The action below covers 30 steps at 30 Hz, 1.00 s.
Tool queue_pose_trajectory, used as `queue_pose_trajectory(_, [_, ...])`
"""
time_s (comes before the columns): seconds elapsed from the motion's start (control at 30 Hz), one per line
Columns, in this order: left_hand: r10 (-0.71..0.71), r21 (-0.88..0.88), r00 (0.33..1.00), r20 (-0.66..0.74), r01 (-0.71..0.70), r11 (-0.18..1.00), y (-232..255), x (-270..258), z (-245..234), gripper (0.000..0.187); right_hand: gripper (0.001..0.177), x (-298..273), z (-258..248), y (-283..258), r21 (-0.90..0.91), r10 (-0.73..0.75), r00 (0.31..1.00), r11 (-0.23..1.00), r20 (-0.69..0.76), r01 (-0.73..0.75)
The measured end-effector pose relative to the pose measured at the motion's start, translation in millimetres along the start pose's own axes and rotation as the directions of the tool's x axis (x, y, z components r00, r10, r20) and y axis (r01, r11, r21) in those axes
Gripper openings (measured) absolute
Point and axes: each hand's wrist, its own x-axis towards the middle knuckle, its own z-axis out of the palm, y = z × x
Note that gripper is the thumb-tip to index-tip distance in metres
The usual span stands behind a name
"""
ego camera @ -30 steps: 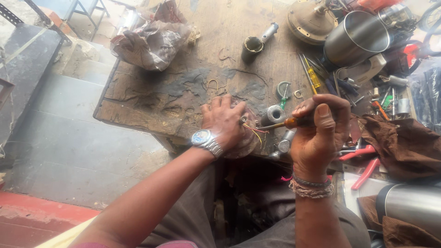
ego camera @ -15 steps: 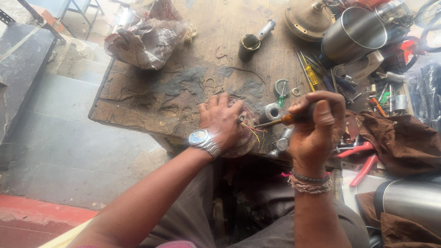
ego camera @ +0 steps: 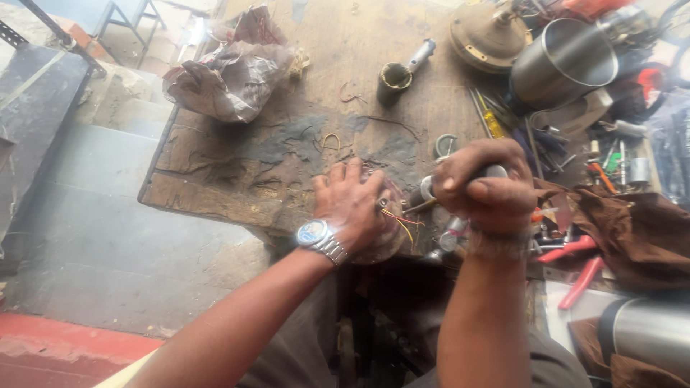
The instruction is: The person works on a small electrical component, likely a motor or switch, using a hammer, screwdriver, and pliers. They hammer a pin into the component, adjust wires with a screwdriver, and use pliers to manipulate parts.
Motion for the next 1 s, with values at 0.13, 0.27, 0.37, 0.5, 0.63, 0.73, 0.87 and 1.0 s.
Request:
queue_pose_trajectory(0.13, [0.005, 0.005, 1.0, 0.007, -0.005, 1.0, 2, 4, 2, 0.034, 0.022, -14, 20, 14, -0.126, -0.259, 0.905, 0.965, -0.337, 0.23])
queue_pose_trajectory(0.27, [0.03, 0.007, 0.999, -0.022, -0.03, 1.0, -3, 1, 10, 0.035, 0.02, -12, 41, 31, -0.337, -0.403, 0.729, 0.909, -0.554, 0.246])
queue_pose_trajectory(0.37, [0.006, -0.019, 1.0, 0.029, -0.006, 1.0, -3, 3, 10, 0.036, 0.017, 0, 59, 42, -0.517, -0.535, 0.519, 0.833, -0.666, 0.195])
queue_pose_trajectory(0.5, [0.013, 0.025, 0.999, -0.046, -0.012, 1.0, 0, 5, 4, 0.035, 0.018, 2, 66, 38, -0.519, -0.522, 0.539, 0.837, -0.661, 0.175])
queue_pose_trajectory(0.63, [-0.014, -0.026, 0.999, 0.035, 0.015, 1.0, 0, 2, 4, 0.051, 0.032, -11, 41, 25, -0.342, -0.307, 0.821, 0.928, -0.482, 0.146])
queue_pose_trajectory(0.73, [-0.024, -0.023, 0.996, 0.084, 0.026, 0.999, -1, 2, 0, 0.054, 0.039, -14, 26, 16, -0.22, -0.214, 0.906, 0.965, -0.366, 0.139])
queue_pose_trajectory(0.87, [-0.011, -0.024, 0.999, 0.053, 0.012, 1.0, -1, 2, -2, 0.059, 0.037, -13, 19, 11, -0.129, -0.181, 0.95, 0.98, -0.253, 0.152])
queue_pose_trajectory(1.0, [-0.013, -0.006, 0.997, 0.071, 0.014, 1.0, 1, 4, 0, 0.062, 0.025, -11, 23, 17, -0.204, -0.234, 0.885, 0.965, -0.402, 0.162])
